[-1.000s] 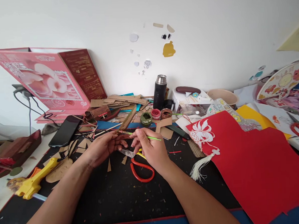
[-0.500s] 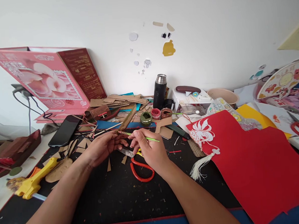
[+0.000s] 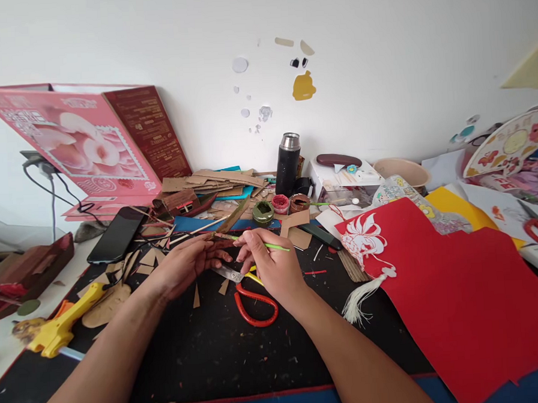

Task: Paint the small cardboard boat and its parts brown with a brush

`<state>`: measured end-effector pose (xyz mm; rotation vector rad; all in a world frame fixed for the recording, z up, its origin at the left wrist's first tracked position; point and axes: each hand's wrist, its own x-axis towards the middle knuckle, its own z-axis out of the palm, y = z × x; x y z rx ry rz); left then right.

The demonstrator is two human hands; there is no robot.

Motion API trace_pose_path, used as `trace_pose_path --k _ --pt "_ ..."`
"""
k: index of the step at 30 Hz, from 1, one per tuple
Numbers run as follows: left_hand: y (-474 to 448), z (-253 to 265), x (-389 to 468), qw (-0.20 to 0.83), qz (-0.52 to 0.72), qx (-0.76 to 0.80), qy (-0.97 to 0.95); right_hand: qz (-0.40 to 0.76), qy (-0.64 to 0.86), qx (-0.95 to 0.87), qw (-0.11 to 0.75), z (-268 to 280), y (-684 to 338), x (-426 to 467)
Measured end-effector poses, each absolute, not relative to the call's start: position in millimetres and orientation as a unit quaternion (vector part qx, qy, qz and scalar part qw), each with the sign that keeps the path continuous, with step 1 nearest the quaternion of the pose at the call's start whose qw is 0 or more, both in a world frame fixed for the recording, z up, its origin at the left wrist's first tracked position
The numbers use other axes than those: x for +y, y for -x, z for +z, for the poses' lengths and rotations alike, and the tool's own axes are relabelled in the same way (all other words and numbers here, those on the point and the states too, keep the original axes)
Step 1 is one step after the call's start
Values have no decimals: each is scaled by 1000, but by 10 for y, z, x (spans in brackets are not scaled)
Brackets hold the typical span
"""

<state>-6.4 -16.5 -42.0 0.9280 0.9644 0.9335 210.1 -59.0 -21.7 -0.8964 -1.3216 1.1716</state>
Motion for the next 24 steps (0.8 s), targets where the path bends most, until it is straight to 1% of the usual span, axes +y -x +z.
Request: trace_pose_path --k 7,14,24 --pt "8 -439 -196 625 432 462 -456 491 380 -565 543 -245 -2101 -590" --pt "-23 -441 -196 569 404 482 -531 490 378 -566 545 -254 -2100 -588" --pt "-43 -395 -200 524 371 508 -574 485 375 -573 543 -237 -2094 -597"
